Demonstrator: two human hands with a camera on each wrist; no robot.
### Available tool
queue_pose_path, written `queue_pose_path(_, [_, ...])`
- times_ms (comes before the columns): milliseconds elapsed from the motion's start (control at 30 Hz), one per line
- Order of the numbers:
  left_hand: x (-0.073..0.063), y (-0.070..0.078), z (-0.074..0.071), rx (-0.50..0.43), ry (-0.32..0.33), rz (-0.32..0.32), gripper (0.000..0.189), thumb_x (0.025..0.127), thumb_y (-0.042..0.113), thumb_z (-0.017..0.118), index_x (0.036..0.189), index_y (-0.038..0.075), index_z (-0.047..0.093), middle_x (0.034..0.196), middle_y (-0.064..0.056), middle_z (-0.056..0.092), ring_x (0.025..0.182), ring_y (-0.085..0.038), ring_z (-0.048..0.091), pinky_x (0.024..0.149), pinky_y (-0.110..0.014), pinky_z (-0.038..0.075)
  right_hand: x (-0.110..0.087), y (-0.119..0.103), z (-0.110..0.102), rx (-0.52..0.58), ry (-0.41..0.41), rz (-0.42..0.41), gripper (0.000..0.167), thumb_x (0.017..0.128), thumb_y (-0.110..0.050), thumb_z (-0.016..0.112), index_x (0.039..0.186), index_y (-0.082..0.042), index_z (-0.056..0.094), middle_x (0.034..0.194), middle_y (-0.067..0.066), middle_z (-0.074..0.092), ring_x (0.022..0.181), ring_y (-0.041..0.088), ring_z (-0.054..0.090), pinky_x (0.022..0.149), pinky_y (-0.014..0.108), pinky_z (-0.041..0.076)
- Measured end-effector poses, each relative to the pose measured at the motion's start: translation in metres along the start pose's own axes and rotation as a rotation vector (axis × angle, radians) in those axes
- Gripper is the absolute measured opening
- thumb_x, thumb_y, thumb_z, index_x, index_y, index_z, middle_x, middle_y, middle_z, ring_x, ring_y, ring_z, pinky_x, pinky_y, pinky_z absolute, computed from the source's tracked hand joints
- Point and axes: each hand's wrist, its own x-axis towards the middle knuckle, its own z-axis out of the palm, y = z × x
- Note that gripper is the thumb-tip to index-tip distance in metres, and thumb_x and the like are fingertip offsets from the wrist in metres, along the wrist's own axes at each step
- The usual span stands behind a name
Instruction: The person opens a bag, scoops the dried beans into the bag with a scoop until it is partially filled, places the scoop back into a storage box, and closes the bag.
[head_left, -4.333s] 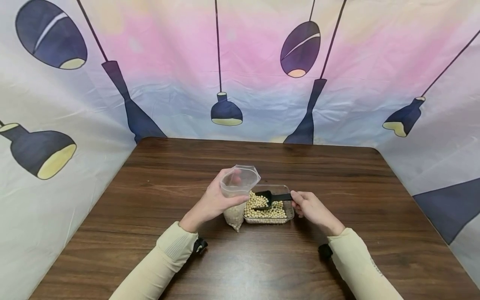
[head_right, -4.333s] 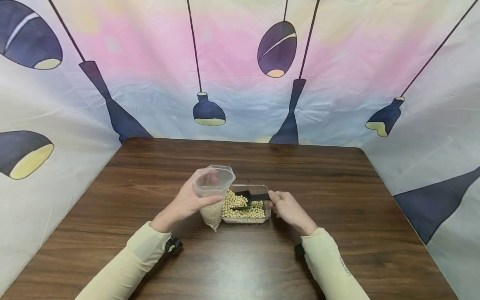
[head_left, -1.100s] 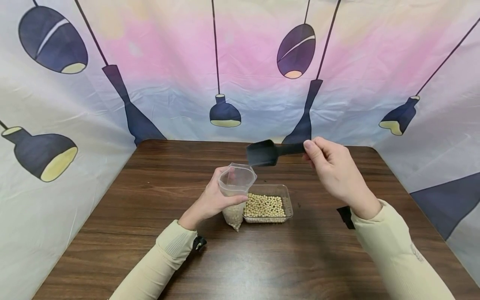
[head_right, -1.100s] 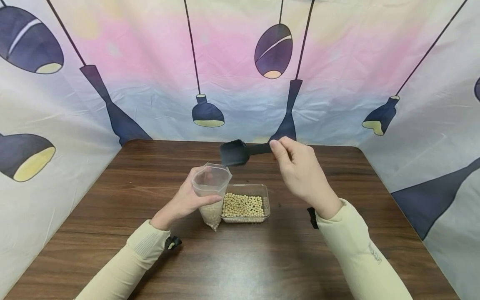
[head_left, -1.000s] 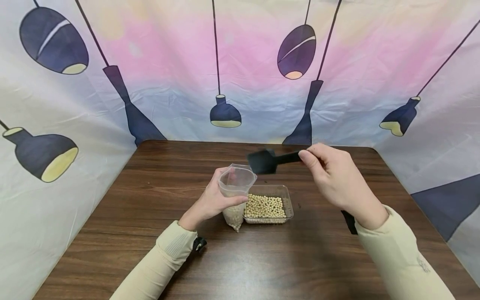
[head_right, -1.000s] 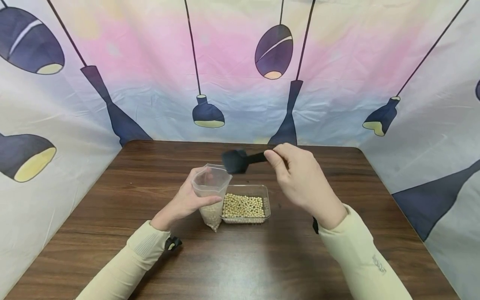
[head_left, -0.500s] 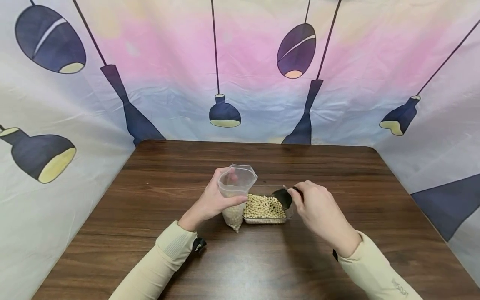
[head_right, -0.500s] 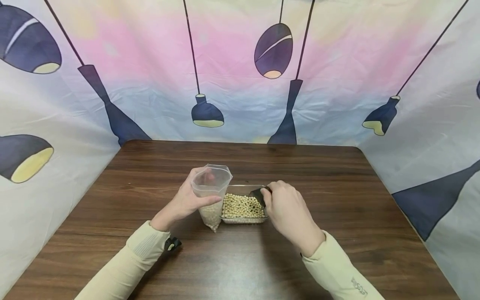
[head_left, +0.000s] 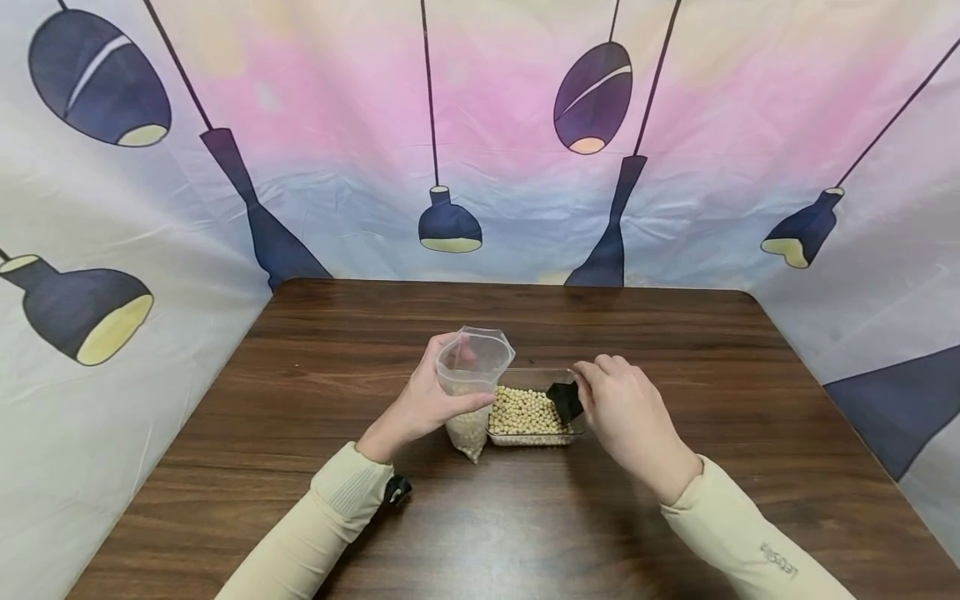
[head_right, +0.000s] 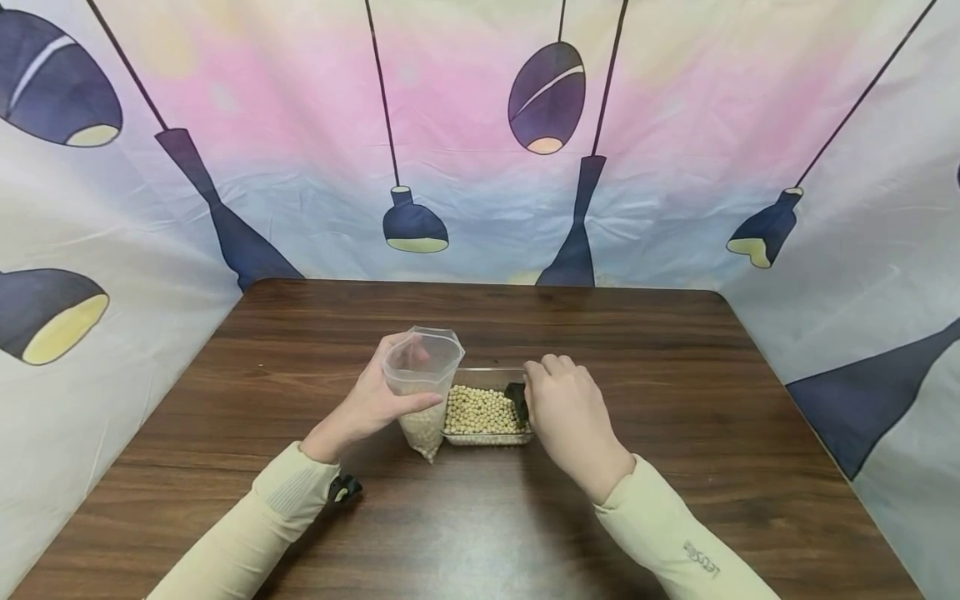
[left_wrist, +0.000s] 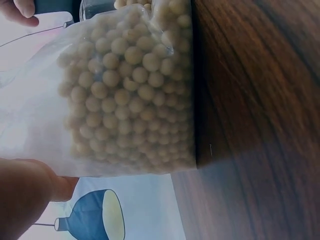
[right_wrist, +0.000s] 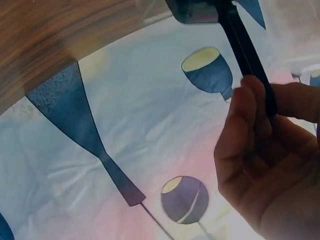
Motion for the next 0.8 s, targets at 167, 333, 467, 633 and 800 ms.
queue_pose_path(167, [-0.006,0.021,-0.002,-0.003,0.005,0.007,0.078,0.075,0.002,0.081,0.137,-0.003,0.034,0.121,-0.024,0.05,0.112,-0.038,0.051,0.093,-0.044,0.042,0.004,0.011,-0.007,0.164,-0.16,0.21,0.013,0.094,-0.006,0.06,0.097,0.0,0.071,0.08,0.007,0.062,0.06,0.017,0.054,0.055,0.034,0.047])
queue_pose_path(333, [-0.007,0.024,-0.002,-0.029,0.005,0.004,0.077,0.075,0.0,0.08,0.137,-0.003,0.034,0.121,-0.025,0.05,0.112,-0.039,0.05,0.092,-0.043,0.041,0.003,0.025,-0.007,0.332,-0.296,0.438,0.017,0.097,-0.01,0.056,0.103,-0.003,0.07,0.073,0.003,0.06,0.05,0.013,0.046,0.048,0.029,0.038])
queue_pose_path(467, [-0.006,0.023,-0.002,-0.034,0.003,-0.003,0.077,0.076,-0.001,0.08,0.137,-0.002,0.034,0.121,-0.026,0.049,0.112,-0.04,0.049,0.092,-0.043,0.04,-0.002,0.03,-0.001,0.387,-0.342,0.494,0.015,0.095,-0.01,0.057,0.101,-0.004,0.07,0.072,0.001,0.062,0.056,0.014,0.051,0.052,0.029,0.04])
queue_pose_path(633, [-0.005,0.022,-0.001,-0.046,0.003,0.009,0.075,0.076,-0.002,0.079,0.136,-0.004,0.034,0.121,-0.027,0.048,0.111,-0.042,0.049,0.091,-0.043,0.041,-0.007,0.033,0.009,0.496,-0.417,0.567,0.014,0.096,-0.01,0.057,0.1,0.0,0.066,0.072,0.003,0.066,0.064,0.017,0.06,0.056,0.03,0.046])
queue_pose_path(800, [-0.005,0.022,0.0,-0.054,-0.001,0.005,0.075,0.076,-0.002,0.079,0.136,-0.005,0.034,0.121,-0.028,0.048,0.111,-0.04,0.049,0.091,-0.043,0.041,-0.016,0.034,0.022,0.644,-0.5,0.618,0.014,0.099,-0.012,0.055,0.099,0.002,0.058,0.069,0.005,0.064,0.063,0.02,0.062,0.059,0.031,0.05])
